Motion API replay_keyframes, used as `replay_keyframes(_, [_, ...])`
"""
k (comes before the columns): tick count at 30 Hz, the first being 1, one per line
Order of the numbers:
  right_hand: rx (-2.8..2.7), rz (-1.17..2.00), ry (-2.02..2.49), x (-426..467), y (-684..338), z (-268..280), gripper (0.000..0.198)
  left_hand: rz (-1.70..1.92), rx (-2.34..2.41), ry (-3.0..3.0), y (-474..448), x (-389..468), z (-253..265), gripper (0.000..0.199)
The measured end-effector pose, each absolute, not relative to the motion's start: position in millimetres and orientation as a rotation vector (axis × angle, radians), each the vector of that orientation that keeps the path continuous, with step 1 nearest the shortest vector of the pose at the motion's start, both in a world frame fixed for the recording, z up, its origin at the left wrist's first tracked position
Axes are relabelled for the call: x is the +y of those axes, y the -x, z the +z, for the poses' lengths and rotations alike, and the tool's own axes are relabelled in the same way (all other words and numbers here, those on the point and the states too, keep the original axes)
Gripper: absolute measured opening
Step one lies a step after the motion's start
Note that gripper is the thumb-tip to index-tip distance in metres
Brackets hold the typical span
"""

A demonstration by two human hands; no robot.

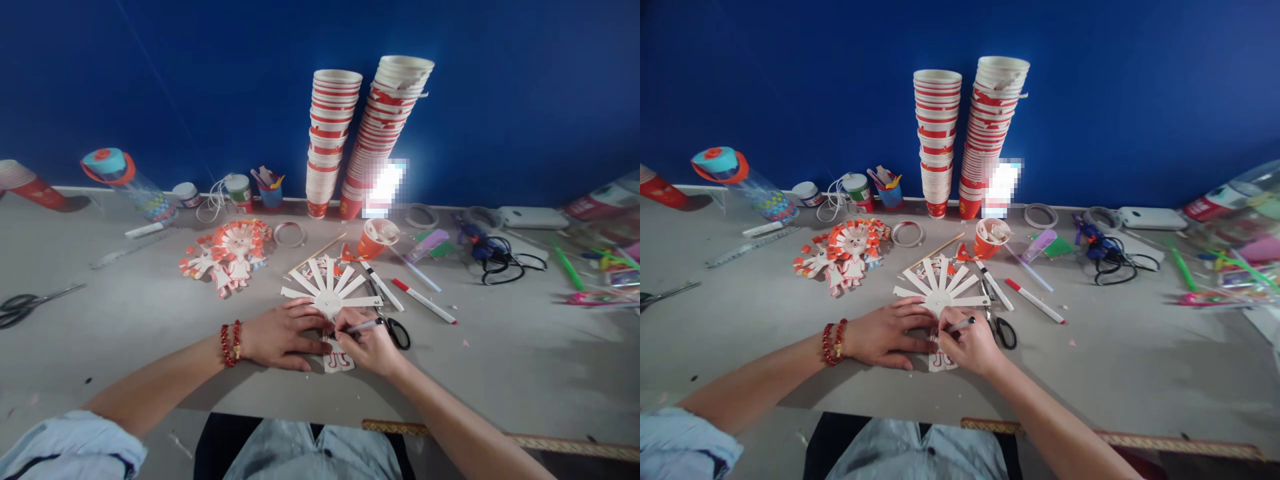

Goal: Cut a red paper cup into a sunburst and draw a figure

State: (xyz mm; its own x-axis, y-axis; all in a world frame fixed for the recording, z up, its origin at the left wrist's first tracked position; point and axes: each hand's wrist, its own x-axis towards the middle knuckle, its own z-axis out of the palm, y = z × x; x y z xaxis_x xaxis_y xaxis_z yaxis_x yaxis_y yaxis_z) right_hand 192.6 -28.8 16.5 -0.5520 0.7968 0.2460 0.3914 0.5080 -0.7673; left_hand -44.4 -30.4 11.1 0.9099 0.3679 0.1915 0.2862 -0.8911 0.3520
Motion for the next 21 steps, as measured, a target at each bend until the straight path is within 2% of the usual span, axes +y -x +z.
replay_keyframes(21, [-2.125, 0.933, 0.989, -31.3, -194.0, 15.6, 0.011, 0.325, 0.485, -2.641, 43.1, -28.1, 16.9, 0.049])
